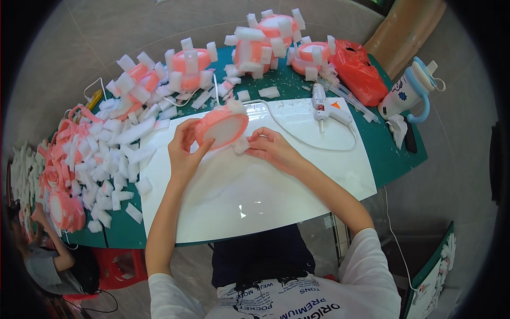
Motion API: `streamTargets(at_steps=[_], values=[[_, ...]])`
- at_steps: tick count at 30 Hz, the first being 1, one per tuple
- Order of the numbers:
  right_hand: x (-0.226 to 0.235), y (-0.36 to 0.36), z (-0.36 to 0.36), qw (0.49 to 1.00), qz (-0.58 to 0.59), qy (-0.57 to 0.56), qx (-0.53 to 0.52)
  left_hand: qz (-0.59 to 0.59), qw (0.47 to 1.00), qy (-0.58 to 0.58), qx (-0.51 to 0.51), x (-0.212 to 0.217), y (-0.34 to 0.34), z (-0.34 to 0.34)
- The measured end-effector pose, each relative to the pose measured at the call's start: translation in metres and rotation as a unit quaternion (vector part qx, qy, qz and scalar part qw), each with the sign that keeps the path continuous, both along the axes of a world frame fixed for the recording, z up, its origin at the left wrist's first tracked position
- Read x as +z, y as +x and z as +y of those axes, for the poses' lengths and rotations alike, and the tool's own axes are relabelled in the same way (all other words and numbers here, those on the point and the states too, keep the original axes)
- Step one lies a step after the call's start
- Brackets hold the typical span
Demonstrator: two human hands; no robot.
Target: Glueing small white foam blocks onto pink foam rings to create a structural assembly.
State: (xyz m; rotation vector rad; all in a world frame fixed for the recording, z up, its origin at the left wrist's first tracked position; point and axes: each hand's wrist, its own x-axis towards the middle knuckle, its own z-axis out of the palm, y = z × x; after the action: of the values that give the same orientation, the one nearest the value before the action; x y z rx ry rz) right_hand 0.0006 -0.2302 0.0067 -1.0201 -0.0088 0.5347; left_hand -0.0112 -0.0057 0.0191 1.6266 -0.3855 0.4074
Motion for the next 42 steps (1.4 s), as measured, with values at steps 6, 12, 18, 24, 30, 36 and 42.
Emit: streamTargets(at_steps=[6, 12, 18, 24, 30, 36, 42], values=[[-0.028, -0.005, 0.001, 0.957, -0.205, -0.204, -0.003, -0.049, 0.993, 0.096, 0.053, -0.012, 0.004, -0.003], [0.025, -0.045, -0.010, 0.750, -0.461, -0.455, -0.132, -0.007, 0.995, 0.099, 0.020, -0.005, 0.000, -0.007], [0.060, -0.127, -0.043, 0.822, -0.417, -0.385, 0.049, -0.076, 0.990, 0.120, 0.023, -0.008, -0.001, -0.006], [0.005, -0.173, -0.080, 0.875, -0.200, -0.387, 0.212, -0.055, 0.991, 0.114, 0.036, -0.011, 0.004, -0.002], [-0.076, -0.218, -0.109, 0.860, -0.107, -0.436, 0.244, -0.059, 0.991, 0.113, 0.033, -0.011, 0.005, -0.007], [-0.019, -0.194, -0.114, 0.870, -0.115, -0.391, 0.278, -0.075, 0.989, 0.118, 0.047, -0.011, 0.001, -0.009], [0.047, -0.106, -0.140, 0.769, -0.372, -0.515, -0.074, -0.067, 0.988, 0.130, 0.044, -0.007, -0.001, -0.010]])
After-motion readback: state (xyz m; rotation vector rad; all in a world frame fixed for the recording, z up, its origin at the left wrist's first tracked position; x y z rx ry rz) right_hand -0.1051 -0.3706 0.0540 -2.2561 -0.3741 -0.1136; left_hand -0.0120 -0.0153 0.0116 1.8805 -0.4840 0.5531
